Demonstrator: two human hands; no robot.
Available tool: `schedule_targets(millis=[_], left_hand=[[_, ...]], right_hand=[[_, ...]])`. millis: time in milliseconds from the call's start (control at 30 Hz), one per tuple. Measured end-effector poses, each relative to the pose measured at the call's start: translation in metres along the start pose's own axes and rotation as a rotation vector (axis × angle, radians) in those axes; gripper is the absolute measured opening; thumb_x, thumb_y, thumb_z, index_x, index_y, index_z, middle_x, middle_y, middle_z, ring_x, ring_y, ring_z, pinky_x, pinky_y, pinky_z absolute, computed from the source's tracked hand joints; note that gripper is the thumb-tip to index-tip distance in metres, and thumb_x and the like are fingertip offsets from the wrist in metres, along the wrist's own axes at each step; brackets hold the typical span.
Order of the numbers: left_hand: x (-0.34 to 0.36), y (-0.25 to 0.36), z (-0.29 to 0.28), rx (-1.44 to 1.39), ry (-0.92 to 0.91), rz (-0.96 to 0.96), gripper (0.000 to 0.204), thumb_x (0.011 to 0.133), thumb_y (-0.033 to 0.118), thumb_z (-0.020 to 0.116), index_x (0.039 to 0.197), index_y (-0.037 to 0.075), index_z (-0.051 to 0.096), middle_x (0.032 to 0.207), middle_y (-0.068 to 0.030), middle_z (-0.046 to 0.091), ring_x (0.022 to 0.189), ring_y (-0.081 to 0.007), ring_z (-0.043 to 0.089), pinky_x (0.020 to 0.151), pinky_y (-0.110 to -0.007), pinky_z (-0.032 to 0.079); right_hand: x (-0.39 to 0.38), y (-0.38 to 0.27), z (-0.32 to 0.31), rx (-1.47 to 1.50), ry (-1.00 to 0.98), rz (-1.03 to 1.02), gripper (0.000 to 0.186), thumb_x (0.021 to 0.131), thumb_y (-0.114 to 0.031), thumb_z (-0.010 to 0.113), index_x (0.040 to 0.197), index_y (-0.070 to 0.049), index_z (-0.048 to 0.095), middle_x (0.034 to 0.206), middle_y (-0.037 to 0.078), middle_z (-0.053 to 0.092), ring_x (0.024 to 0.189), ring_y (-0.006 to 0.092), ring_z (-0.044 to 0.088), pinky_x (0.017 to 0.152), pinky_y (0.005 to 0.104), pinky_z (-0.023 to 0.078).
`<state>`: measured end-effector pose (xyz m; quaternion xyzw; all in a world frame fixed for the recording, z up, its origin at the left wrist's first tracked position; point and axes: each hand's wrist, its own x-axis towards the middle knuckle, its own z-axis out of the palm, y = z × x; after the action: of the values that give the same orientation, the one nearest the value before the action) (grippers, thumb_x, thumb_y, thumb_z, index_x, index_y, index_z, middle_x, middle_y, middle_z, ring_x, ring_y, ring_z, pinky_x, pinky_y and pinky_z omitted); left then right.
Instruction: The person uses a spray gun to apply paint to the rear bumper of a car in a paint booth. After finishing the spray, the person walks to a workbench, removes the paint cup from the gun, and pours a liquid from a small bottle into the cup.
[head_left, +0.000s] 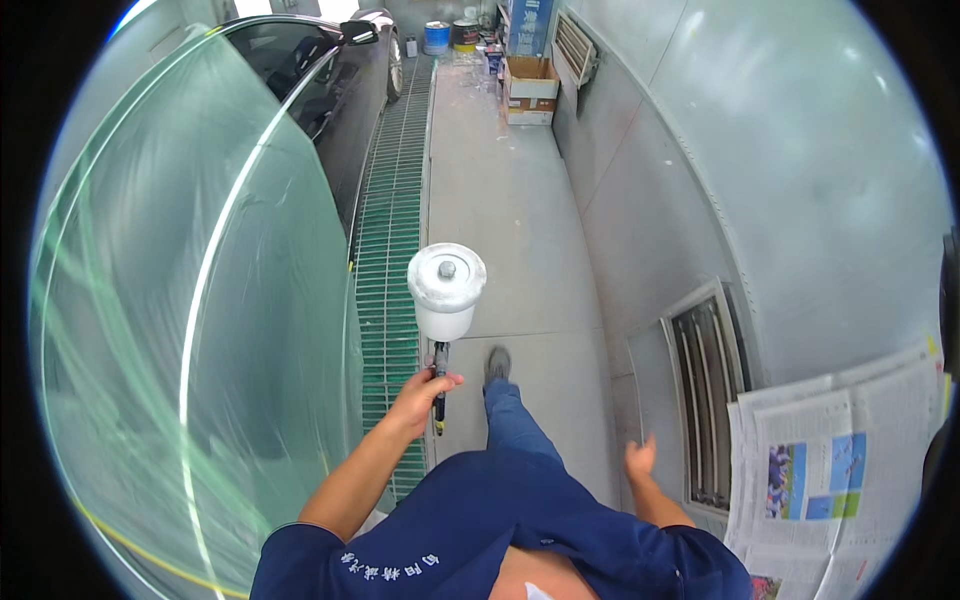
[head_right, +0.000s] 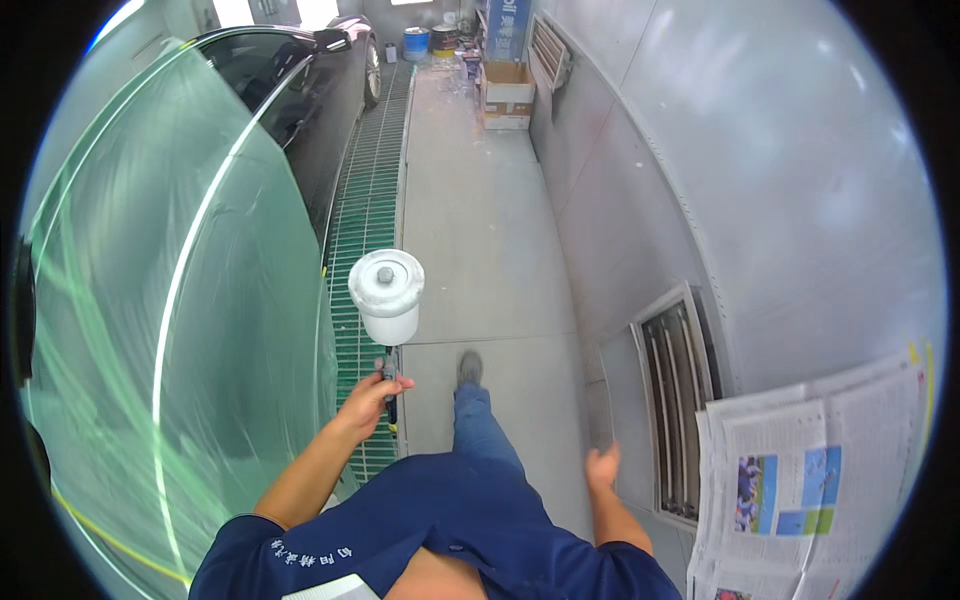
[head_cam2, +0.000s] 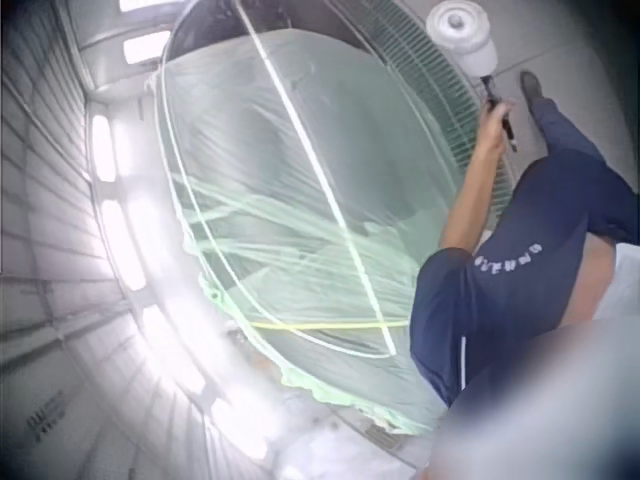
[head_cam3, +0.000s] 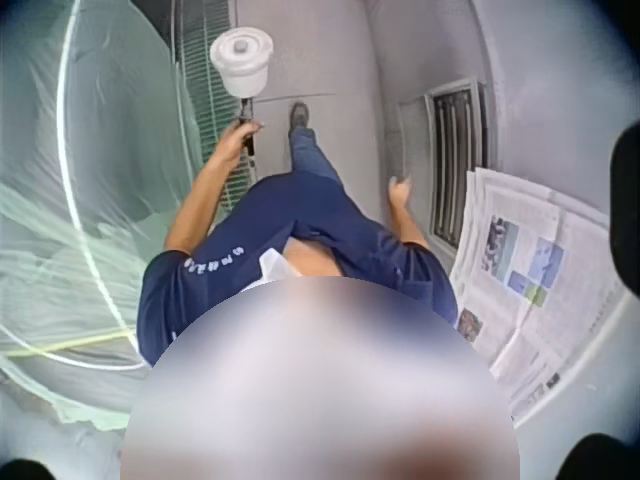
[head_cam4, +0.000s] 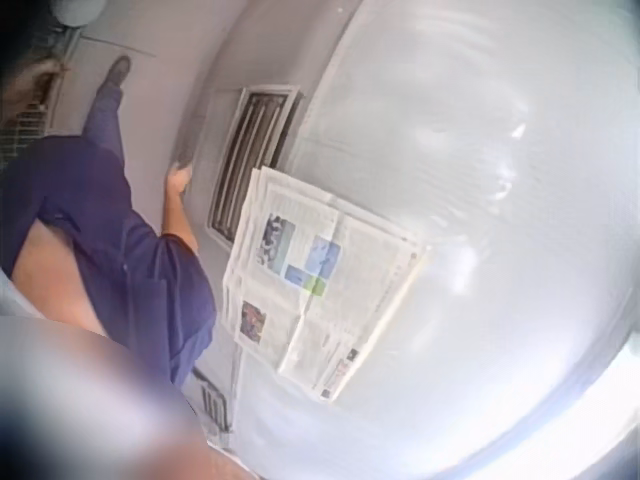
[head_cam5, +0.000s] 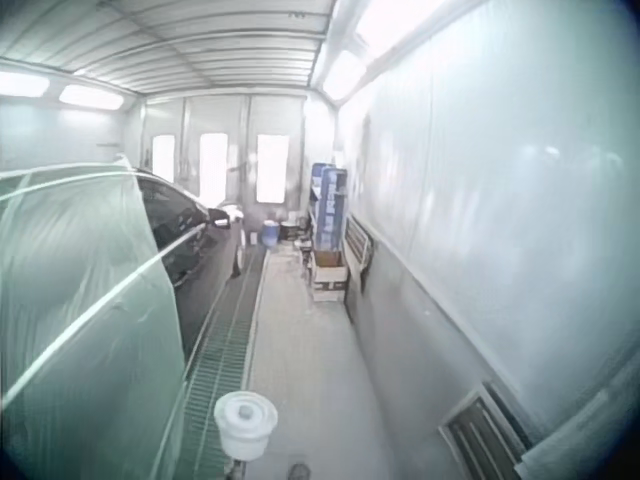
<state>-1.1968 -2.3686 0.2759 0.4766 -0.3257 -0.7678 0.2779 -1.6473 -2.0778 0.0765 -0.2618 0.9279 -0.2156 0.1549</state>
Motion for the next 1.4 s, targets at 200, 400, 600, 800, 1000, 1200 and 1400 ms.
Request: schedule_targets(millis=[200, 400, 600, 800, 1000, 1200, 1400], left_hand=[[0.161, 0.117, -0.039, 0.133, 0.03, -0.011, 0.031, 0.081, 0.01, 0.063, 0.109, -0.003, 0.063, 0.11, -0.0103, 0.068, 0.106, -0.0188, 0.056, 0.1, -0.033, 0.04], [0.298, 0.245, -0.04, 0.197, 0.056, -0.057, 0.029, 0.079, 0.008, 0.062, 0.106, -0.003, 0.063, 0.107, -0.0103, 0.068, 0.101, -0.0176, 0.057, 0.097, -0.031, 0.042], [0.481, 0.365, -0.062, 0.139, 0.018, 0.011, 0.029, 0.079, 0.006, 0.063, 0.106, -0.002, 0.062, 0.102, -0.0083, 0.067, 0.093, -0.0163, 0.058, 0.088, -0.029, 0.045], [0.675, 0.514, -0.08, 0.204, -0.073, 0.061, 0.025, 0.08, 0.007, 0.063, 0.102, -0.003, 0.065, 0.094, -0.0045, 0.063, 0.087, -0.0135, 0.057, 0.079, -0.027, 0.044], [0.843, 0.663, -0.084, 0.361, -0.149, -0.015, 0.032, 0.081, 0.014, 0.07, 0.108, -0.001, 0.062, 0.102, -0.0068, 0.066, 0.094, -0.0167, 0.058, 0.09, -0.032, 0.044], [1.043, 0.78, -0.094, 0.61, -0.105, 0.038, 0.04, 0.077, 0.028, 0.08, 0.1, 0.0, 0.063, 0.091, -0.0061, 0.063, 0.085, -0.0152, 0.058, 0.08, -0.03, 0.047], [1.204, 0.9, -0.089, 0.664, -0.039, -0.005, 0.036, 0.076, 0.022, 0.074, 0.101, 0.0, 0.061, 0.093, -0.0058, 0.063, 0.087, -0.0156, 0.057, 0.081, -0.03, 0.046]], right_hand=[[0.159, -0.1, 0.054, -0.075, 0.026, 0.23, 0.062, 0.083, -0.013, 0.06, 0.137, 0.012, 0.044, 0.129, 0.031, 0.057, 0.123, 0.0425, 0.054, 0.108, 0.0445, 0.042], [0.33, -0.53, 0.096, 0.365, -0.237, -0.379, 0.056, 0.09, -0.014, 0.065, 0.14, 0.0, 0.047, 0.127, 0.018, 0.063, 0.104, 0.0268, 0.065, 0.093, 0.0381, 0.051], [0.384, -0.891, 0.062, 0.44, -0.242, -1.206, 0.069, 0.086, -0.031, 0.071, 0.143, -0.003, 0.045, 0.138, 0.021, 0.052, 0.126, 0.0356, 0.051, 0.106, 0.0463, 0.039], [0.509, -1.078, 0.109, 0.136, -0.14, -1.313, 0.077, 0.076, -0.042, 0.076, 0.138, -0.003, 0.052, 0.143, 0.022, 0.046, 0.13, 0.0419, 0.044, 0.108, 0.0498, 0.035], [0.649, -1.227, 0.144, 0.099, -0.091, -1.187, 0.084, 0.07, -0.05, 0.078, 0.135, -0.003, 0.054, 0.137, 0.025, 0.05, 0.122, 0.0417, 0.047, 0.104, 0.0512, 0.036], [0.815, -1.361, 0.2, 0.092, -0.048, -1.186, 0.087, 0.067, -0.05, 0.08, 0.135, -0.002, 0.054, 0.134, 0.023, 0.051, 0.119, 0.0406, 0.047, 0.103, 0.0491, 0.038], [0.978, -1.5, 0.264, 0.152, -0.062, -1.239, 0.087, 0.067, -0.052, 0.08, 0.131, 0.002, 0.055, 0.124, 0.023, 0.053, 0.116, 0.0401, 0.047, 0.1, 0.0496, 0.039]])
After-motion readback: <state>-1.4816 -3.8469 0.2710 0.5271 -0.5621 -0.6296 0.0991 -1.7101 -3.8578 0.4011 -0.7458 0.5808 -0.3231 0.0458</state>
